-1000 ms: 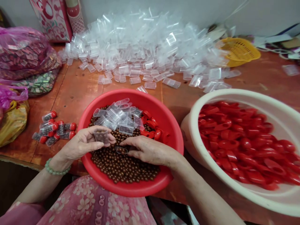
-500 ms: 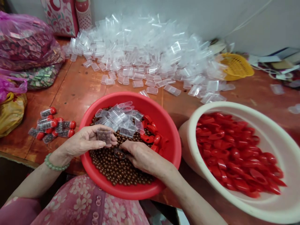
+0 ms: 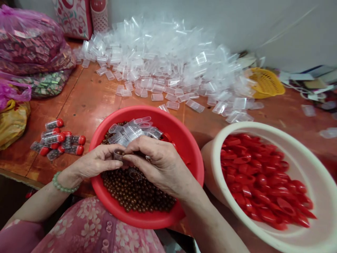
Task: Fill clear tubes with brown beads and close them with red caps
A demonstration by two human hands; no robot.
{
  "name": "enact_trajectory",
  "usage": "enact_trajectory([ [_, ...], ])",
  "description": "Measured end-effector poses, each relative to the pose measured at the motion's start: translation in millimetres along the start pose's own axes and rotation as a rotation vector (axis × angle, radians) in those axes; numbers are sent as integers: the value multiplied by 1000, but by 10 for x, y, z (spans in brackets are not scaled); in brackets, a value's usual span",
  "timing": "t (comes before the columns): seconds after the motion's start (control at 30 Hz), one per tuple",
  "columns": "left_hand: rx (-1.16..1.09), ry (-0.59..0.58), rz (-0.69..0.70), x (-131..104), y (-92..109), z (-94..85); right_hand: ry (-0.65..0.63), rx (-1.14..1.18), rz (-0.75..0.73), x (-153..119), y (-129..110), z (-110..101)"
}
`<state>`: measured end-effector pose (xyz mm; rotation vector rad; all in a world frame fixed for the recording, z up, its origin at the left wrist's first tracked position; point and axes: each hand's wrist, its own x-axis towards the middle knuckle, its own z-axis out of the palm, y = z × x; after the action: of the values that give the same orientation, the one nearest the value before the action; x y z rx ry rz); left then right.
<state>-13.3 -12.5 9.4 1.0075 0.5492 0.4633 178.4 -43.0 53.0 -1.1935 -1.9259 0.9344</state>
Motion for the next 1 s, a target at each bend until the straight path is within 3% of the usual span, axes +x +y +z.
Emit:
enact_trajectory([
  [0.13, -49, 3, -26, 5, -33, -9, -15, -79, -78, 35, 80, 55],
  [0.33, -164, -13, -32, 25, -77, -24, -23, 28, -1, 21, 141, 13],
  [0.6, -150, 30, 43, -48, -57, -4, 228, 211, 186, -187, 194, -1],
  [0.7, -106, 20, 12, -53, -59, 25, 160, 133, 210, -299, 276, 18],
  [0.8, -65, 80, 31, -49, -16, 46, 44, -26, 215, -378, 349, 36],
  [1.0, 245, 114, 109, -66, 140, 52, -138, -291, 295, -533, 370, 65],
])
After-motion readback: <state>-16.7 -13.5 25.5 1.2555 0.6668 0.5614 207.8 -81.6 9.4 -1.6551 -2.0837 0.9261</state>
